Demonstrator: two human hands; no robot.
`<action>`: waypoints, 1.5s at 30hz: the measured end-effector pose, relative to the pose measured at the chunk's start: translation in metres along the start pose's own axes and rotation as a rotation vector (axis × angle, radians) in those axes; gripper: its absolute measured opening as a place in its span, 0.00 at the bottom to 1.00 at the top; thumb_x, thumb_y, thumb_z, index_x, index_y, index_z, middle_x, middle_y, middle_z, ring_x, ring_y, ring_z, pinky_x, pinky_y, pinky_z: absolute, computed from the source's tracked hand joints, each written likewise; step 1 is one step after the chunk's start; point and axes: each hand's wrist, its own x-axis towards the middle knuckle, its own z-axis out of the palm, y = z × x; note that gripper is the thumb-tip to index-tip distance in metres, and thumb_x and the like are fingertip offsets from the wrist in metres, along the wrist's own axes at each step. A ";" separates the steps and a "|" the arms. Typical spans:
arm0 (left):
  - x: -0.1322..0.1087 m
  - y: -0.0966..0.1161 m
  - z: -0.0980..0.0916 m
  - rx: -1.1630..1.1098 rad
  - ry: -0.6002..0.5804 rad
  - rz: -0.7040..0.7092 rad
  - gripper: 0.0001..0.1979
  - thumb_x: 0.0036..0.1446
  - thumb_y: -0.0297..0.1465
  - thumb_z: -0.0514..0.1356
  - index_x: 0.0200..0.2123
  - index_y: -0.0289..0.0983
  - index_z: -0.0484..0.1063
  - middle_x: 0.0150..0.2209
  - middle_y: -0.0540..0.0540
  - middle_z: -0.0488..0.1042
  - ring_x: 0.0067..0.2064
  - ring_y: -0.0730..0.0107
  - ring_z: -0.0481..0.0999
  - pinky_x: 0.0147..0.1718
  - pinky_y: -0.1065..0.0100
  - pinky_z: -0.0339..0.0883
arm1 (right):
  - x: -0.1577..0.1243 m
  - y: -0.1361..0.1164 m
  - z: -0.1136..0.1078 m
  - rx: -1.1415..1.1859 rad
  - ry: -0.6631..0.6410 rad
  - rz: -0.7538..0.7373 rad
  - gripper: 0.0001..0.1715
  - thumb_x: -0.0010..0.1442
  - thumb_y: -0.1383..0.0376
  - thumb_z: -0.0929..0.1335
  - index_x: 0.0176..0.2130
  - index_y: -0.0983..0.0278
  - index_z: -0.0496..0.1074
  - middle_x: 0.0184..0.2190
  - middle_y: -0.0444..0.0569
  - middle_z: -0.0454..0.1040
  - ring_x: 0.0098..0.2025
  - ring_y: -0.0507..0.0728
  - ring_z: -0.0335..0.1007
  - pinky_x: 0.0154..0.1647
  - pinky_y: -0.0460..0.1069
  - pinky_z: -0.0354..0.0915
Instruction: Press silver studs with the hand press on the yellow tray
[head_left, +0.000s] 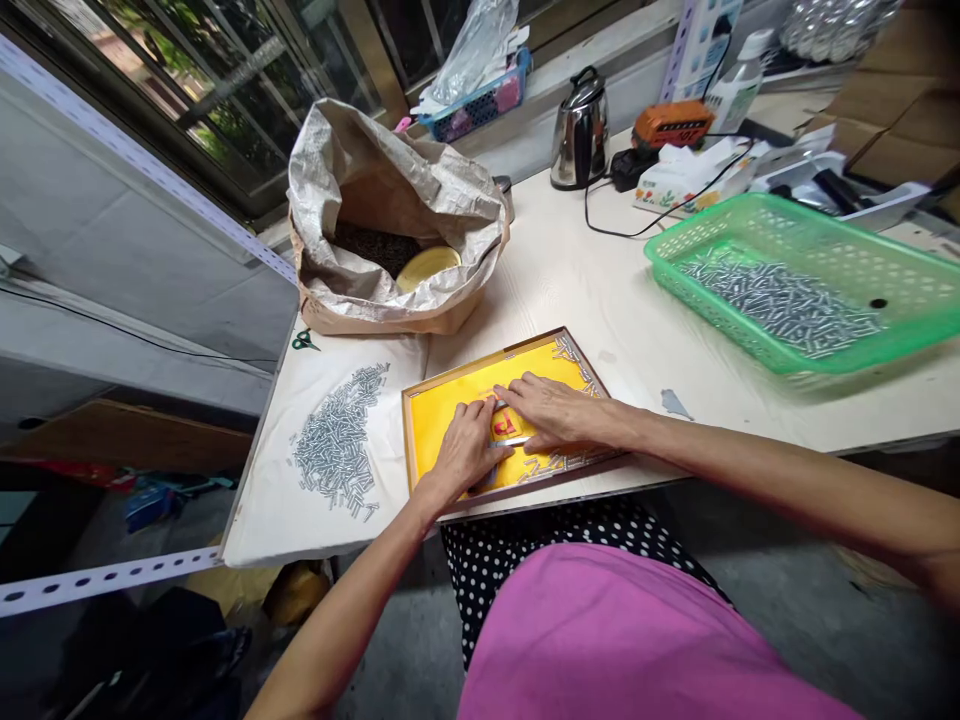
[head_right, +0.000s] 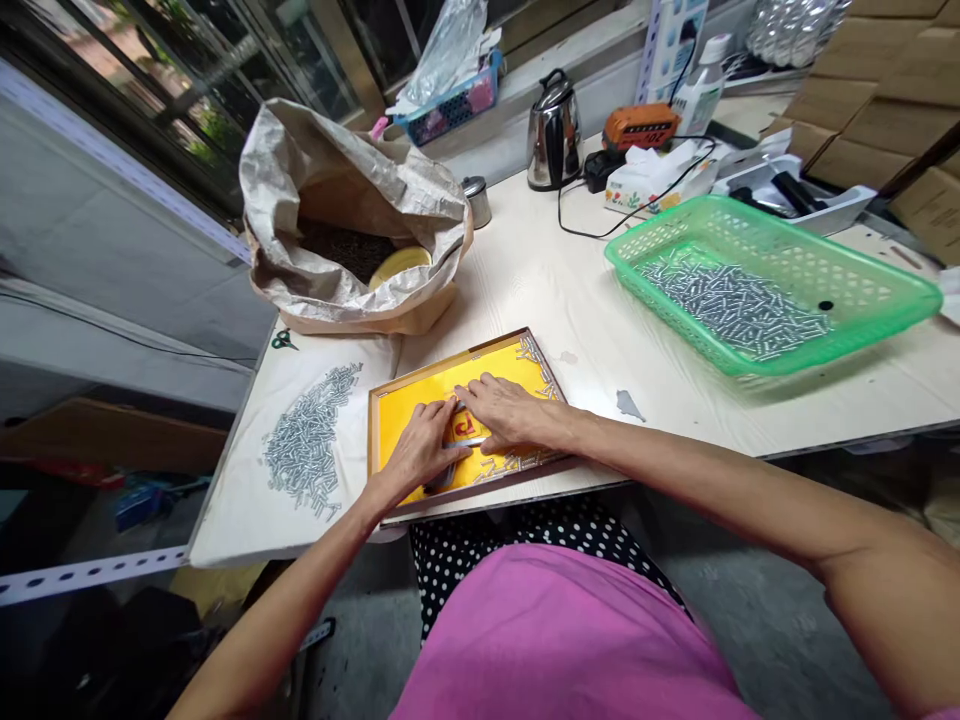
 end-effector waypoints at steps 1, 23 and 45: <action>0.003 -0.001 -0.002 0.022 -0.017 0.016 0.36 0.55 0.36 0.66 0.63 0.34 0.58 0.55 0.37 0.69 0.54 0.51 0.67 0.55 0.52 0.65 | -0.002 0.000 -0.003 -0.026 -0.019 0.014 0.45 0.51 0.57 0.76 0.60 0.73 0.62 0.50 0.63 0.69 0.49 0.66 0.63 0.47 0.58 0.64; -0.004 0.010 0.009 0.030 0.189 0.003 0.16 0.63 0.30 0.59 0.54 0.37 0.69 0.60 0.38 0.68 0.59 0.54 0.68 0.58 0.53 0.66 | 0.009 0.010 -0.007 -0.039 -0.045 0.073 0.34 0.56 0.52 0.74 0.53 0.71 0.70 0.49 0.61 0.70 0.49 0.65 0.64 0.45 0.54 0.63; -0.036 0.028 0.031 -0.233 0.408 -0.050 0.08 0.65 0.31 0.57 0.45 0.38 0.75 0.52 0.40 0.72 0.53 0.60 0.72 0.53 0.59 0.70 | 0.033 0.039 0.015 -0.321 0.157 0.054 0.10 0.67 0.67 0.62 0.38 0.63 0.73 0.39 0.54 0.72 0.41 0.60 0.57 0.36 0.52 0.47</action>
